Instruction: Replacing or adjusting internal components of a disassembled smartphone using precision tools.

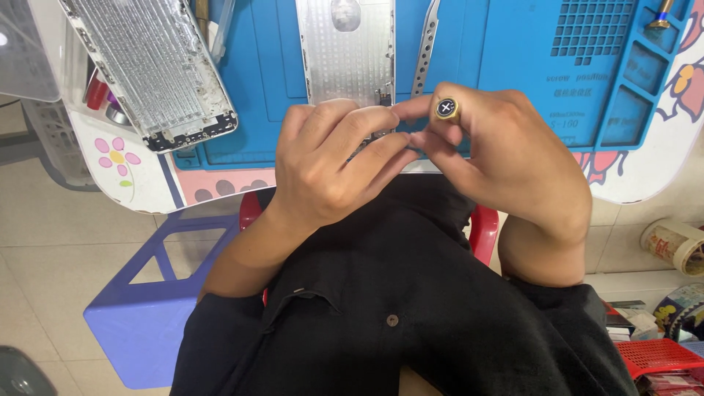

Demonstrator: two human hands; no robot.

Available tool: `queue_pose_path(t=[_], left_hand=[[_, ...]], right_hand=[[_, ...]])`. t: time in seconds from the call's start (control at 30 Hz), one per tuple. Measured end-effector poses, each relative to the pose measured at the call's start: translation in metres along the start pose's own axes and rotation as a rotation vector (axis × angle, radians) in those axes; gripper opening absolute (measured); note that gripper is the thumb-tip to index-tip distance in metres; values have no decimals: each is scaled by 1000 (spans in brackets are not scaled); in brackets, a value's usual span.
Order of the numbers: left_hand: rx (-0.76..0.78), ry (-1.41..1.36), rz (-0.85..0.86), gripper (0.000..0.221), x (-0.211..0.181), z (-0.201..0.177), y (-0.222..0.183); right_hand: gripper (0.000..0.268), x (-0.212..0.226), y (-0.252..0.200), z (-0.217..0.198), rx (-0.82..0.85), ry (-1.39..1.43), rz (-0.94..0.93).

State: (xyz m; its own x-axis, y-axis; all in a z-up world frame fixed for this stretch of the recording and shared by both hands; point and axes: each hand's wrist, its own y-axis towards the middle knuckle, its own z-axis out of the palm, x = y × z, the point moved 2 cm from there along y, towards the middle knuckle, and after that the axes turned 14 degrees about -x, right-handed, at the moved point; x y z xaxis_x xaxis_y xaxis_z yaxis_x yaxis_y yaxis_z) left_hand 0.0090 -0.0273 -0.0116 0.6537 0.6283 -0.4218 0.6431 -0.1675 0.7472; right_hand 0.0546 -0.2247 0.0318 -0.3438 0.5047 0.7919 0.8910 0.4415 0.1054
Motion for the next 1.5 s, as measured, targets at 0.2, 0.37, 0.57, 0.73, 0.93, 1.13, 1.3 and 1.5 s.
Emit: queue_pose_path(t=[0.2,0.37,0.57,0.73,0.93,1.13,1.3,1.5], left_hand=[[-43,23,51,14,-2,3,1],[-38,56,76,12,-2,4,0],[-37,65,69,14,-2,5,0],[-25,61,28,18,-2,2,0],[49,9,1,25,-2,3,0],[7,83,58,20,-6,6,-2],[-17,92,47,18,-9,1,2],[-48,138,-76,17,2,-28,22]], right_hand=[[37,-4,3,-1,-2,6,34],[34,-5,0,0,8,-21,44],[35,-1,0,1,-8,-18,33],[31,-2,-1,1,-17,-5,43],[34,4,5,1,-33,39,115],[22,0,-1,2,-25,-14,80],[17,12,2,-1,-16,61,117],[15,5,-12,10,-125,-1,112]])
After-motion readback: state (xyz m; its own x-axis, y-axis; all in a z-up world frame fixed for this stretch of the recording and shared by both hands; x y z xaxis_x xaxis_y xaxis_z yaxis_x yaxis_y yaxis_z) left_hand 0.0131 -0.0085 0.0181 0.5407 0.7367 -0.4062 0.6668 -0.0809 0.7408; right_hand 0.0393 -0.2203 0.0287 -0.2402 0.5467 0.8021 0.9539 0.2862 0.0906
